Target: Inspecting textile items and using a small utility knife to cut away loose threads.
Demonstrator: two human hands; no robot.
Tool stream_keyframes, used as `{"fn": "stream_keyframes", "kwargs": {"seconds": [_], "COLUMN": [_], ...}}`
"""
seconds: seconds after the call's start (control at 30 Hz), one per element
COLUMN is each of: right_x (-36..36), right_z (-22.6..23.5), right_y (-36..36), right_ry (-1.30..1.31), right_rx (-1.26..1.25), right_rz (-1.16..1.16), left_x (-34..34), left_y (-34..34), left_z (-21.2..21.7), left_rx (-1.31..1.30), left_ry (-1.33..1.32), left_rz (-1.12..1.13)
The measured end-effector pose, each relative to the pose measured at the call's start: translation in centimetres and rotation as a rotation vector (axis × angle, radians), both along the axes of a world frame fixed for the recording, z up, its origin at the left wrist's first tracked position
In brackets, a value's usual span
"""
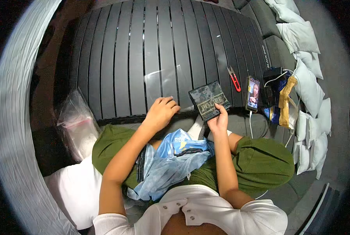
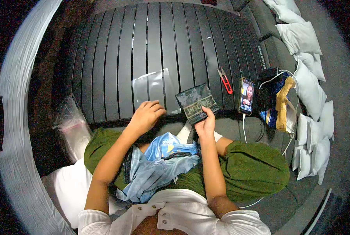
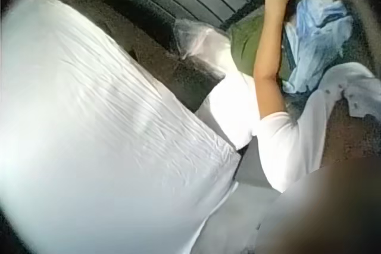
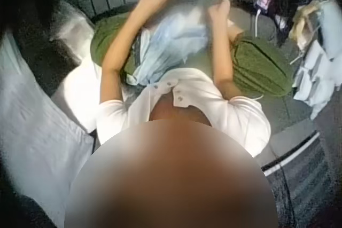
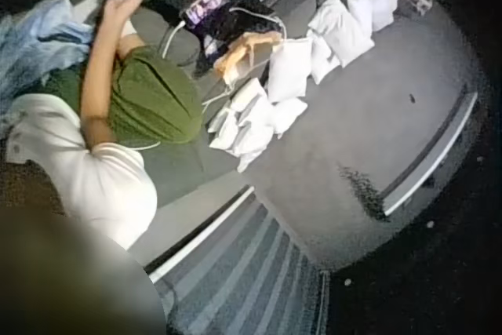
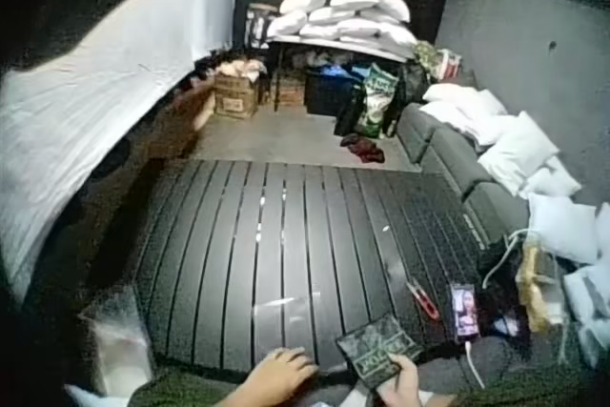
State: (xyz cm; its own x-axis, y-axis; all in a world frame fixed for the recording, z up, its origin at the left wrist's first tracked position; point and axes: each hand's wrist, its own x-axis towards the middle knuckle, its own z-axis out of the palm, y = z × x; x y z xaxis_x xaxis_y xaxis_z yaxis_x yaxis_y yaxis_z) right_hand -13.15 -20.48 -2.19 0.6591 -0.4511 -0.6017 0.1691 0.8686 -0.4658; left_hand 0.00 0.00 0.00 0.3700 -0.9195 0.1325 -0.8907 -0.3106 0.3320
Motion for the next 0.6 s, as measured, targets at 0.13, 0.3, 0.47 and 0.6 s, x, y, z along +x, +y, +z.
{"fn": "stream_keyframes", "kwargs": {"seconds": [0.13, 0.3, 0.47, 0.6], "right_x": [0.4, 0.2, 0.1, 0.0], "right_z": [0.0, 0.2, 0.0, -0.3], "right_y": [0.6, 0.1, -0.3, -0.3], "right_ry": [0.021, 0.016, 0.014, 0.03], "right_rx": [0.014, 0.01, -0.024, -0.002], "right_rz": [-0.016, 0.002, 0.017, -0.001], "left_x": [1.1, 1.7, 2.6, 2.5], "left_y": [0.3, 0.4, 0.7, 0.8], "left_z": [0.8, 1.5, 0.9, 0.6], "left_rx": [-0.107, -0.327, -0.458, -0.458], "left_ry": [0.179, 0.589, 0.665, 0.48], "left_rz": [0.027, 0.317, 0.309, 0.358]}}
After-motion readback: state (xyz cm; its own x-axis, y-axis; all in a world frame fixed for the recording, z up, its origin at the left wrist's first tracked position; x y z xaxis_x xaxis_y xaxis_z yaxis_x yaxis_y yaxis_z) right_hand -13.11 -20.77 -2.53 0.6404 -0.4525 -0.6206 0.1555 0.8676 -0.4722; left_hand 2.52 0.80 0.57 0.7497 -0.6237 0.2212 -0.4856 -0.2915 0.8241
